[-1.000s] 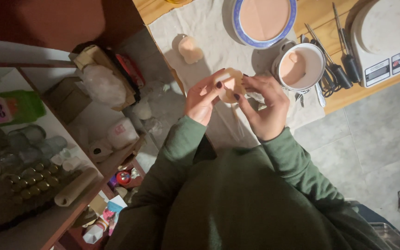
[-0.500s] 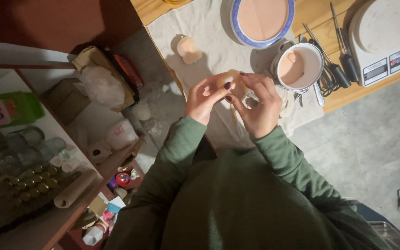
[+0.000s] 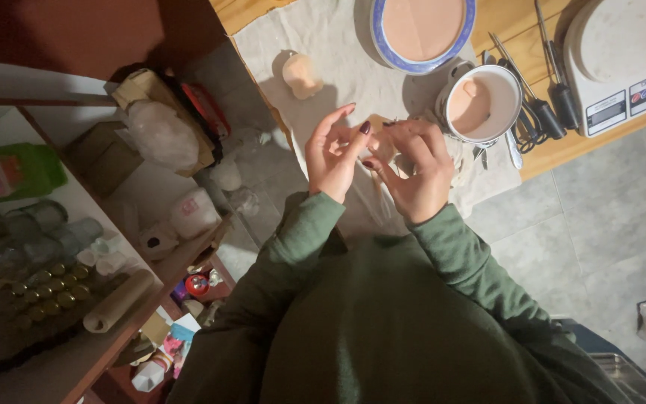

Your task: Demolding small wax doll figures from silicone molds and trimming excess wax with clippers.

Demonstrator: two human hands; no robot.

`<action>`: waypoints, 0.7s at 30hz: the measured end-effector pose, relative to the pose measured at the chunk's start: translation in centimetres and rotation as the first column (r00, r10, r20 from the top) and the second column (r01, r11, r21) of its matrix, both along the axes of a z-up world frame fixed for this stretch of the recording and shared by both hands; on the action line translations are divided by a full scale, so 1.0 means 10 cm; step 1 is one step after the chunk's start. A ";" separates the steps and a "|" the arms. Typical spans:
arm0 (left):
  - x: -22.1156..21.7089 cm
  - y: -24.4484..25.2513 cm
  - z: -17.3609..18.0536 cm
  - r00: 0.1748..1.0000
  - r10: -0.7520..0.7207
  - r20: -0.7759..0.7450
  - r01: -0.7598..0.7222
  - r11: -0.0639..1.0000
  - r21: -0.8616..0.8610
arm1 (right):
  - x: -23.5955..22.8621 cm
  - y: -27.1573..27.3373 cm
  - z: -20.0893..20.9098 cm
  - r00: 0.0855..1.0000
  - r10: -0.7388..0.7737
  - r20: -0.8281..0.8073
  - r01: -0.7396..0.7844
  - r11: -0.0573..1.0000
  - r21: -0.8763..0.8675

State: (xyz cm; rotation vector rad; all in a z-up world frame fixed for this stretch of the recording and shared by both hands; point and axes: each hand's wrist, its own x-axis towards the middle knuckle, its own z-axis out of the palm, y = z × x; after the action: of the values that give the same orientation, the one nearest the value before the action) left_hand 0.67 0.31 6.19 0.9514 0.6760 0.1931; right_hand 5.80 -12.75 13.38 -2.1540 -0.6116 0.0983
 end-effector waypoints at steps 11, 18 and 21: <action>0.00 -0.01 0.11 1.000 0.004 -0.017 -0.003 0.997 0.077 | 0.00 -0.03 0.09 0.999 0.041 -0.017 -0.042 0.997 -0.065; 0.02 -0.05 0.01 0.998 0.052 -0.027 -0.051 0.998 0.038 | 0.02 -0.04 0.13 0.995 0.099 0.006 -0.099 0.993 -0.071; 0.03 -0.03 0.07 0.998 0.039 -0.056 -0.035 0.996 0.081 | 0.00 -0.05 0.10 0.995 0.099 0.008 -0.098 0.991 -0.092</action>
State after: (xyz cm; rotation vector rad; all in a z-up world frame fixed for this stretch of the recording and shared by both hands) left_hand 0.96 -0.03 6.92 1.0250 0.7435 0.2281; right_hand 5.76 -13.29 14.39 -2.2131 -0.7335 0.1697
